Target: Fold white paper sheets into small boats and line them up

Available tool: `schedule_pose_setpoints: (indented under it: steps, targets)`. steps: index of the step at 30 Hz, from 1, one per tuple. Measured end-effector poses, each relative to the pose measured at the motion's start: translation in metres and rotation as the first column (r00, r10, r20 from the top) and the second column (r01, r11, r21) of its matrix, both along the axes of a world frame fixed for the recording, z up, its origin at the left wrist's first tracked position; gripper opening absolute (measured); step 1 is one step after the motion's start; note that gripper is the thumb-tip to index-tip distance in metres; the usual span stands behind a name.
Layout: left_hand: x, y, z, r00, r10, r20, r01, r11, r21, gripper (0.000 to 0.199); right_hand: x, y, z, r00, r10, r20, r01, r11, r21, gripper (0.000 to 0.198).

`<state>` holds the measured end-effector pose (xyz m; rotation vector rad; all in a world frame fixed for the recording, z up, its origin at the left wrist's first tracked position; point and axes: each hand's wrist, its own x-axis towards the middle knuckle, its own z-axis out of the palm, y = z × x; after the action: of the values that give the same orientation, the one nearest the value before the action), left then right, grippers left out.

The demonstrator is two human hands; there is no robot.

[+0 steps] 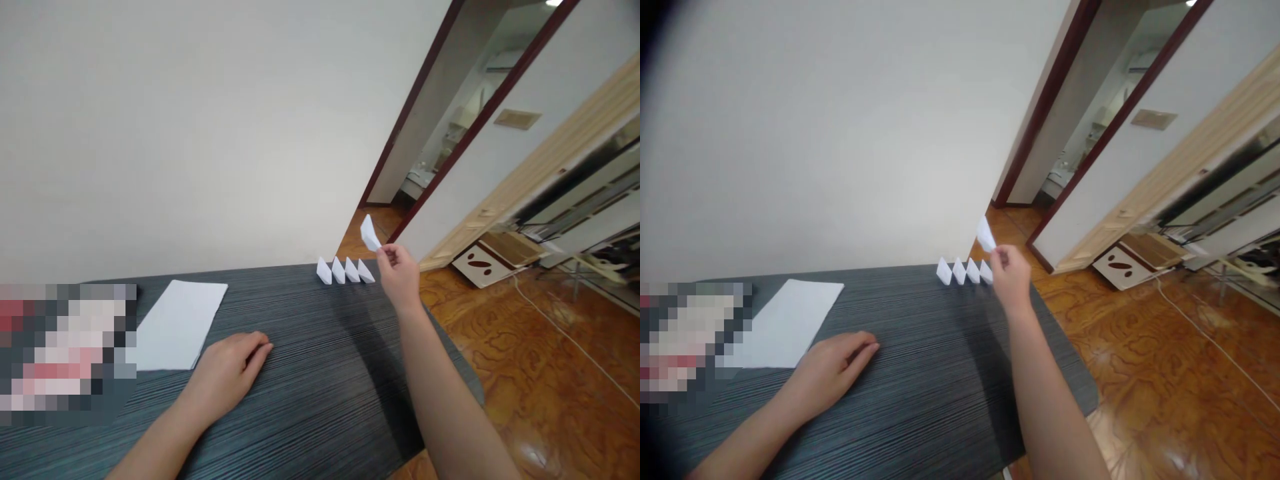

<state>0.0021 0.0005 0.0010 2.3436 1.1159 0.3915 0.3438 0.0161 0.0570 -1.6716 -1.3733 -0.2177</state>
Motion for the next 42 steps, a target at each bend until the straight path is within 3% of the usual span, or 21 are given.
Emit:
schedule_pose_setpoints:
  steps: [3, 6, 10, 14, 23, 33, 39, 42]
  targets:
    - [-0.001, -0.001, -0.001, 1.000, 0.011, -0.009, -0.011, 1.000, 0.014, 0.030, 0.047, -0.007, -0.023, 0.975, -0.122, 0.187, 0.148, 0.980, -0.136, 0.023]
    - [-0.002, 0.000, -0.002, 1.000, 0.019, -0.007, -0.019, 1.000, 0.025, 0.030, 0.071, -0.015, -0.050, 0.968, -0.138, 0.212, 0.178, 0.967, -0.183, 0.022]
    - [0.000, 0.001, -0.003, 1.000, 0.016, -0.001, -0.016, 0.999, 0.035, 0.031, 0.078, -0.018, -0.072, 0.965, -0.110, 0.238, 0.169, 0.954, -0.246, 0.021]
    - [0.001, 0.001, -0.002, 1.000, 0.010, 0.005, -0.010, 0.999, 0.041, 0.030, 0.078, -0.017, -0.078, 0.966, -0.084, 0.243, 0.154, 0.946, -0.286, 0.023]
    - [0.000, 0.001, -0.001, 1.000, 0.019, 0.007, -0.019, 0.999, 0.032, 0.028, 0.078, -0.019, -0.084, 0.972, -0.067, 0.225, 0.144, 0.928, -0.344, 0.024]
    - [0.003, 0.002, -0.001, 1.000, 0.008, 0.004, -0.008, 1.000, -0.001, 0.029, 0.078, -0.026, -0.077, 0.969, -0.152, 0.192, 0.211, 0.917, -0.338, 0.037]
    - [0.003, 0.002, -0.001, 1.000, 0.005, 0.000, -0.005, 1.000, 0.009, 0.029, 0.060, -0.039, -0.047, 0.938, -0.303, 0.170, 0.324, 0.939, -0.114, 0.033]
    - [0.003, 0.002, -0.002, 1.000, 0.008, 0.010, -0.008, 1.000, 0.018, 0.028, 0.031, -0.043, -0.026, 0.955, -0.225, 0.194, 0.230, 0.973, -0.006, 0.028]
